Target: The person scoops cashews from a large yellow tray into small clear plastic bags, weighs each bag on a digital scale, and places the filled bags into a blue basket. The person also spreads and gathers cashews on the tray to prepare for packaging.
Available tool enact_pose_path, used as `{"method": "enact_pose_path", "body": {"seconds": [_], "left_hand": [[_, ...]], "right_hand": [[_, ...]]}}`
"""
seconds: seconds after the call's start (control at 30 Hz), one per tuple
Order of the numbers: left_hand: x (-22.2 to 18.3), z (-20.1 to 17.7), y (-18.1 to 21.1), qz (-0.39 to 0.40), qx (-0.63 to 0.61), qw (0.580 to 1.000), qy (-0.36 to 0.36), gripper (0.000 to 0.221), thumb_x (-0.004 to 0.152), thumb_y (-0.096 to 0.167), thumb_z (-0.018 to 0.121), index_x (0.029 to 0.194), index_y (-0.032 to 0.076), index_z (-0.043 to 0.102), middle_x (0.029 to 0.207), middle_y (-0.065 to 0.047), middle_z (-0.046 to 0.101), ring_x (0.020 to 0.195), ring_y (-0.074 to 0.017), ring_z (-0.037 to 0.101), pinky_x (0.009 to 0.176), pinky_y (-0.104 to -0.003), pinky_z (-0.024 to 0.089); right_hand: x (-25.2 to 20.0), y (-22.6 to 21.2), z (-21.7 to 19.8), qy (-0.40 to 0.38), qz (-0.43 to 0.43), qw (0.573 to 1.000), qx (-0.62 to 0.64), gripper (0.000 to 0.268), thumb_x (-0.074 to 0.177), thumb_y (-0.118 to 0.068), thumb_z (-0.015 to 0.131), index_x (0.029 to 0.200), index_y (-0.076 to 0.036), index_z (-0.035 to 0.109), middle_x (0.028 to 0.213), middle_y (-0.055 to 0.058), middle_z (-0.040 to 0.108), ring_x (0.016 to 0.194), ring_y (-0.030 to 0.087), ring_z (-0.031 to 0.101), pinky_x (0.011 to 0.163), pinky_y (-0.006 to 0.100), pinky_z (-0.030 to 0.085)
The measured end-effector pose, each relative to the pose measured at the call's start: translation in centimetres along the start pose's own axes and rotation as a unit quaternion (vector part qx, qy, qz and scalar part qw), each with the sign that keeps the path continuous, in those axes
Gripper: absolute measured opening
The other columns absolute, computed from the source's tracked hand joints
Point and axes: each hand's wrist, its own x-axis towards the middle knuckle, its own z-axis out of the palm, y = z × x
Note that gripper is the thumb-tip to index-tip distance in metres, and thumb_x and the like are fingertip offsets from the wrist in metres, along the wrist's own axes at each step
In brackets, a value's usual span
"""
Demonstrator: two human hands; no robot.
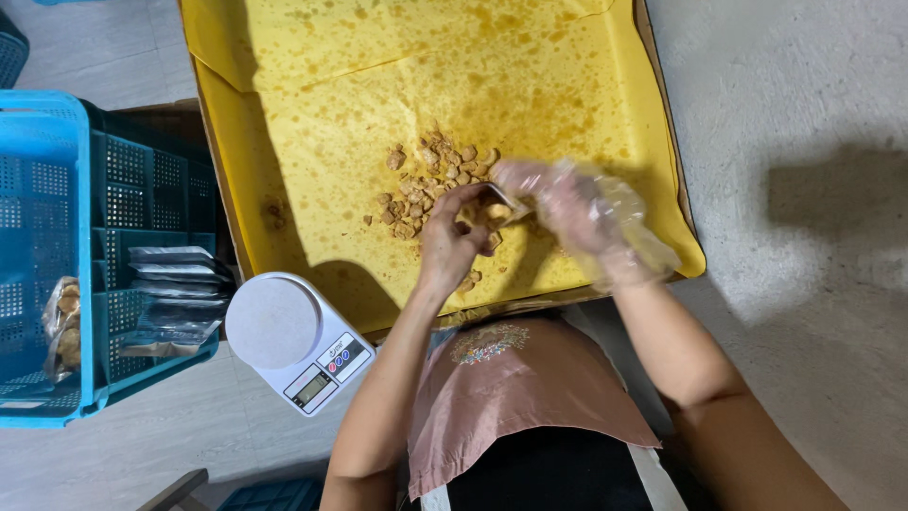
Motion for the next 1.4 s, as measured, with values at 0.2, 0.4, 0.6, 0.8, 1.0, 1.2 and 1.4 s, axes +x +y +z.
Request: {"method": "enact_pose_path", "body": {"seconds": [0.2,0.4,0.6,0.8,1.0,1.2,1.4], "left_hand": [[-5.3,-6.3,1.4,0.06,0.185,0.981,-0.022,0.058,0.081,-0.007,0.062,0.138,-0.002,0.053,0.149,-0.018,0.047,0.07,-0.0182,0.073,0.067,-0.029,0.065],[-5.5,-9.8,-1.3,-0.048,0.149,0.986,0.063,0.059,0.082,-0.007,0.06,0.14,-0.002,0.051,0.143,-0.016,0.052,0.07,-0.0197,0.073,0.062,-0.032,0.064],[-7.3,-11.5,-3.5,-0.066,0.105,0.987,0.1,0.058,0.082,-0.01,0.059,0.139,-0.004,0.05,0.14,-0.016,0.051,0.072,-0.0194,0.072,0.061,-0.029,0.064],[-8.4,-11.4,-3.8,-0.098,0.08,0.987,0.103,0.057,0.081,-0.011,0.058,0.138,-0.004,0.05,0.138,-0.014,0.052,0.07,-0.02,0.072,0.06,-0.03,0.064],[-8.4,-10.8,-3.4,-0.103,0.072,0.987,0.101,0.058,0.083,-0.01,0.057,0.14,-0.003,0.047,0.141,-0.014,0.048,0.071,-0.0207,0.071,0.058,-0.031,0.064],[-7.5,-9.4,-2.3,-0.083,0.088,0.991,0.051,0.061,0.083,-0.009,0.056,0.143,-0.001,0.046,0.141,-0.019,0.047,0.073,-0.0191,0.072,0.062,-0.029,0.067],[-4.5,-6.2,-2.8,-0.048,0.085,0.995,-0.012,0.065,0.084,-0.005,0.059,0.146,0.002,0.042,0.148,-0.016,0.04,0.078,-0.0229,0.071,0.066,-0.03,0.066]], "right_hand": [[-3.8,2.7,-6.5,0.039,0.465,0.802,-0.374,0.088,0.089,-0.057,0.06,0.156,-0.013,0.025,0.163,0.01,0.027,0.144,0.034,0.035,0.121,0.054,0.033],[-6.6,15.2,-5.5,0.14,0.475,0.728,-0.473,0.112,0.086,-0.077,0.052,0.161,-0.003,0.014,0.168,0.022,0.012,0.153,0.041,0.015,0.123,0.056,0.021],[-0.9,21.4,-3.9,0.069,0.465,0.708,-0.528,0.118,0.081,-0.089,0.042,0.165,-0.011,0.013,0.16,0.034,0.022,0.122,0.049,0.049,0.099,0.06,0.048],[2.1,21.1,0.0,0.051,0.474,0.659,-0.582,0.091,0.092,-0.069,0.052,0.156,-0.012,0.022,0.154,0.031,0.028,0.139,0.047,0.033,0.107,0.055,0.043],[-0.4,21.1,2.0,0.02,0.461,0.684,-0.566,0.063,0.089,-0.018,0.065,0.145,-0.013,0.035,0.144,0.028,0.034,0.127,0.041,0.043,0.099,0.05,0.049],[-4.1,19.4,-1.4,0.226,0.416,0.835,-0.279,0.055,0.08,0.01,0.068,0.129,-0.011,0.053,0.123,0.021,0.05,0.099,0.029,0.054,0.072,0.037,0.053],[-2.1,10.2,-2.4,0.238,0.235,0.861,0.383,0.031,0.092,-0.006,0.066,0.122,-0.008,0.058,0.109,0.017,0.064,0.085,0.023,0.068,0.064,0.029,0.059]]}}
